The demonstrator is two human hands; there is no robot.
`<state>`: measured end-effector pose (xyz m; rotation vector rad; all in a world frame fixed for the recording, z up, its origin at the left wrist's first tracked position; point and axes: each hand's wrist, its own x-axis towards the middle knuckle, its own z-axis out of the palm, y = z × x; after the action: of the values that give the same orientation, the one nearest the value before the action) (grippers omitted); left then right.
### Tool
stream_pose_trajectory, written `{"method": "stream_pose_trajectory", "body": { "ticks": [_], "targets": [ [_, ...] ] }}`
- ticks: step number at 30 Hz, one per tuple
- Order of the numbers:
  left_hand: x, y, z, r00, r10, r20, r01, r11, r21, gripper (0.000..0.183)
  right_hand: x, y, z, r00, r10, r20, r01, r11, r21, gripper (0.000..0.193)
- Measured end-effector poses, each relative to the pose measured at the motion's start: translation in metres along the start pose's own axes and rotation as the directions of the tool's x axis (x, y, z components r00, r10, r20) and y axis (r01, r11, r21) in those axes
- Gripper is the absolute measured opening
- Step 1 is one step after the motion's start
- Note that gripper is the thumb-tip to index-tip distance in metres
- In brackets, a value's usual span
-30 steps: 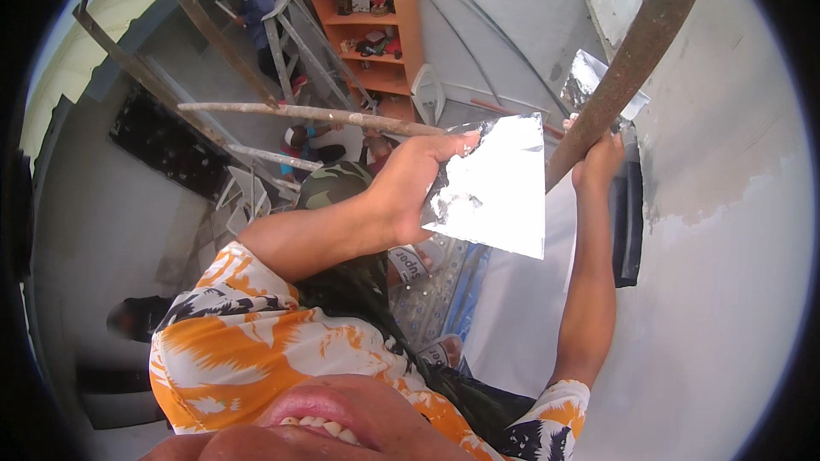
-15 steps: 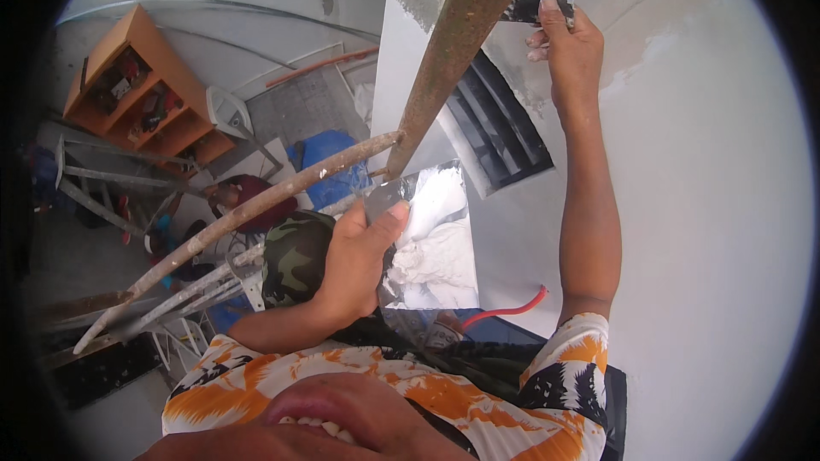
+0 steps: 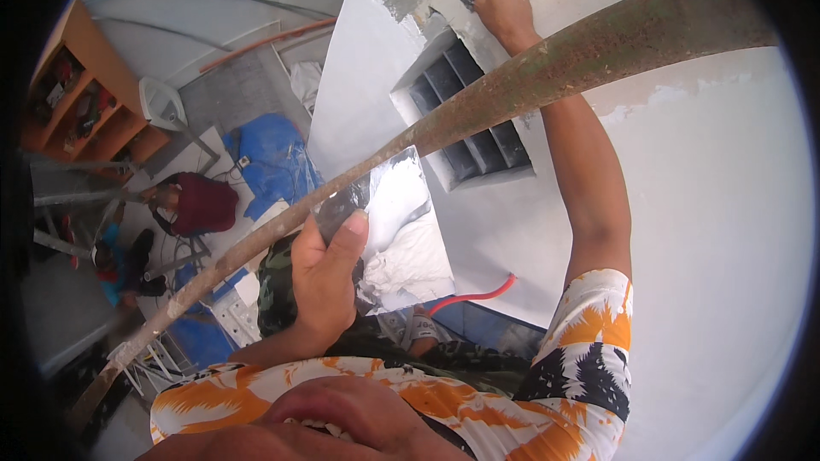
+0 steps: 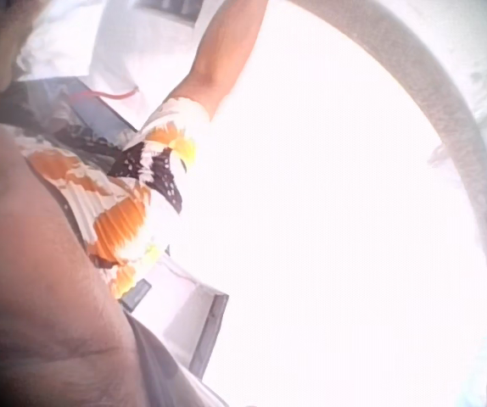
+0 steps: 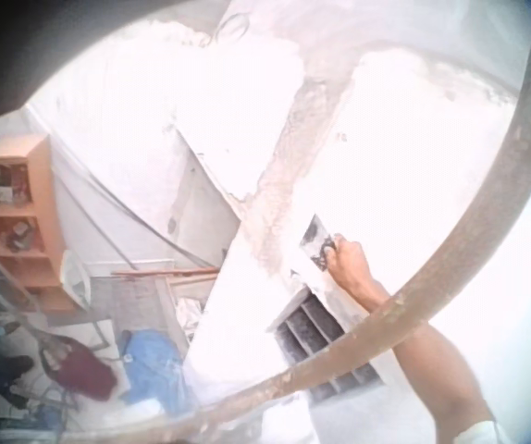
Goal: The person applies plaster to an exterior wall using a trowel and hawk. They repeatedly scoop plaster from the hawk and spread it onto the wall surface, working around a vent and along the wall edge.
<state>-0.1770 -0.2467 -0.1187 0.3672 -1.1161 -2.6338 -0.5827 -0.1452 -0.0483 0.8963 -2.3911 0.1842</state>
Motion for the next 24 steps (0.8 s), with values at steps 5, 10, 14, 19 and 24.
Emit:
{"method": "stream_pose_trajectory", "body": {
  "ticks": [5, 10, 14, 19, 24],
  "targets": [
    [0.008, 0.003, -0.009, 0.998, -0.052, -0.026, 0.049, 0.994, -0.100, 0.031, 0.009, 0.014, 0.021, 0.994, 0.016, -0.109, -0.004, 0.994, 0.110, 0.022],
    [0.010, 0.000, -0.010, 0.997, -0.069, 0.025, 0.072, 0.985, -0.158, 0.031, 0.006, 0.007, 0.020, 0.992, 0.088, -0.094, -0.077, 0.991, 0.110, 0.020],
    [0.008, 0.000, -0.010, 0.995, -0.093, 0.023, 0.096, 0.980, -0.177, 0.031, 0.004, 0.002, 0.008, 0.993, 0.117, -0.009, -0.115, 0.985, 0.128, 0.019],
    [0.008, 0.005, -0.008, 0.991, -0.126, 0.051, 0.133, 0.975, -0.179, 0.031, 0.001, 0.002, 0.000, 0.999, -0.005, -0.035, 0.005, 1.000, 0.008, 0.016],
    [0.010, 0.011, -0.008, 0.991, -0.124, 0.051, 0.130, 0.977, -0.167, 0.030, -0.006, 0.002, 0.007, 0.997, 0.044, -0.063, -0.029, 0.976, 0.217, 0.014]
  ]
}}
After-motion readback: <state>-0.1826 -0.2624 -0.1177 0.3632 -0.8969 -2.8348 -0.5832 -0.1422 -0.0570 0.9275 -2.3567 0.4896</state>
